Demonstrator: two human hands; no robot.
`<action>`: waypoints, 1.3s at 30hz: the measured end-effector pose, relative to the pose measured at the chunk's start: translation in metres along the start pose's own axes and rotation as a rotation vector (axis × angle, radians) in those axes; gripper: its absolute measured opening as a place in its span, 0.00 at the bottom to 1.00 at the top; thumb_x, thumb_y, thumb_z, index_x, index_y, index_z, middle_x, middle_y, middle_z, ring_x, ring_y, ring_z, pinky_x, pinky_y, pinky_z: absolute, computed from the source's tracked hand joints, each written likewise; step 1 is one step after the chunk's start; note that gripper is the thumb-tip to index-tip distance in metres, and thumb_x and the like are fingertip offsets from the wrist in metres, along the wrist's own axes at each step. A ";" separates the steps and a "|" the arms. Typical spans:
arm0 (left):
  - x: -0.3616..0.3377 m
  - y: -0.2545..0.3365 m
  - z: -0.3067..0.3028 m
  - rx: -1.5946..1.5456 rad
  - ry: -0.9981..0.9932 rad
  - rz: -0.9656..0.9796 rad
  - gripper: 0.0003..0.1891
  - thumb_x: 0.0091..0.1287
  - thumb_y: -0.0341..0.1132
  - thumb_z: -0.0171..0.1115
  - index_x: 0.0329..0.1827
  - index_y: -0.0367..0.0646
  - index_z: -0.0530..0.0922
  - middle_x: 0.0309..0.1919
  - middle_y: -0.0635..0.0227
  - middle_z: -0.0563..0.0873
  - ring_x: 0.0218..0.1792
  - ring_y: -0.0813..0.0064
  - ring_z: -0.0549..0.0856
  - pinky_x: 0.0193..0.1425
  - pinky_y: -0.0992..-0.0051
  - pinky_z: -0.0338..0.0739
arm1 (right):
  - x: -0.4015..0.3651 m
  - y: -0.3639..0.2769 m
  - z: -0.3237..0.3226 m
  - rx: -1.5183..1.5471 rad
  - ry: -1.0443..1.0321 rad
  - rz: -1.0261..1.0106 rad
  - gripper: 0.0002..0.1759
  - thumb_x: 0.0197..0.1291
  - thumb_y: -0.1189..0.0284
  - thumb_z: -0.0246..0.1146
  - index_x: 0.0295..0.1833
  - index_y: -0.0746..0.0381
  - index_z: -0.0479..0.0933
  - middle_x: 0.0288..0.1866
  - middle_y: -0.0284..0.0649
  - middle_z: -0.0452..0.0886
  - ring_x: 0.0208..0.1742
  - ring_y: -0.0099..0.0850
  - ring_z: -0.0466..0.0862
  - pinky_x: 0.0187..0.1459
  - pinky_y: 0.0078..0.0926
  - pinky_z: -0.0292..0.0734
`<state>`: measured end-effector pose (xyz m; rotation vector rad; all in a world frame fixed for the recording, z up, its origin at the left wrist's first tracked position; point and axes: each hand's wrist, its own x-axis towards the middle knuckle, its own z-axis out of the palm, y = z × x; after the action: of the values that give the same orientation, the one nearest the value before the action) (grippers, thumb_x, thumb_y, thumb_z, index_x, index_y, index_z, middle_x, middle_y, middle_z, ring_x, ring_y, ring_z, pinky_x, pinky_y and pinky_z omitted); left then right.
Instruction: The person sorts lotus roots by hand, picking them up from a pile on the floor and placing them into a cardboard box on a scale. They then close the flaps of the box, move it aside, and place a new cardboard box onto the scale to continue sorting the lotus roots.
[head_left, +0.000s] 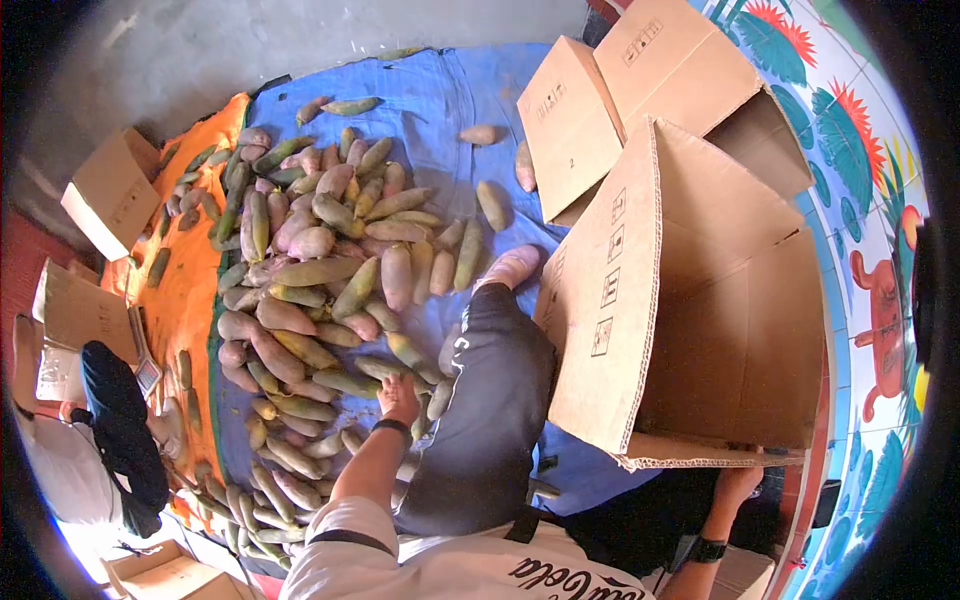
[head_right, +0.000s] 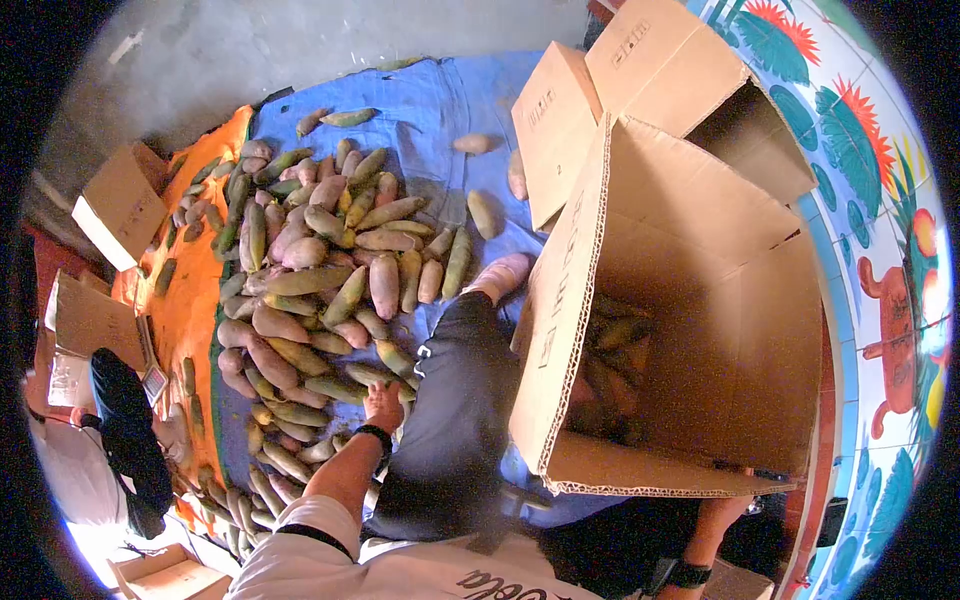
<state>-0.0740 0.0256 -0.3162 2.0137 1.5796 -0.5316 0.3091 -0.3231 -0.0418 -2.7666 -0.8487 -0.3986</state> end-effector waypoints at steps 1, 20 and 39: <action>0.003 0.000 -0.002 0.035 0.009 0.005 0.21 0.58 0.34 0.51 0.57 0.52 0.69 0.60 0.57 0.66 0.63 0.59 0.63 0.62 0.56 0.63 | 0.000 0.000 0.001 -0.003 -0.001 0.000 0.10 0.55 0.73 0.56 0.39 0.69 0.75 0.40 0.52 0.78 0.40 0.54 0.76 0.40 0.40 0.71; 0.023 -0.004 -0.004 0.451 0.044 0.280 0.17 0.60 0.35 0.50 0.54 0.57 0.72 0.52 0.65 0.71 0.58 0.63 0.67 0.64 0.48 0.54 | -0.009 0.021 0.018 0.247 0.088 0.078 0.18 0.48 0.71 0.62 0.45 0.67 0.71 0.42 0.50 0.77 0.41 0.46 0.76 0.44 0.36 0.70; 0.008 -0.023 -0.007 0.679 0.117 0.433 0.21 0.53 0.47 0.61 0.51 0.56 0.75 0.46 0.64 0.74 0.53 0.63 0.71 0.58 0.51 0.60 | -0.001 -0.006 0.004 0.001 0.072 -0.006 0.07 0.54 0.74 0.56 0.37 0.66 0.72 0.34 0.50 0.79 0.36 0.50 0.79 0.35 0.38 0.73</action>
<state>-0.0940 0.0405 -0.3189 2.8332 1.0322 -0.8652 0.3056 -0.3177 -0.0456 -2.7316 -0.8400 -0.4953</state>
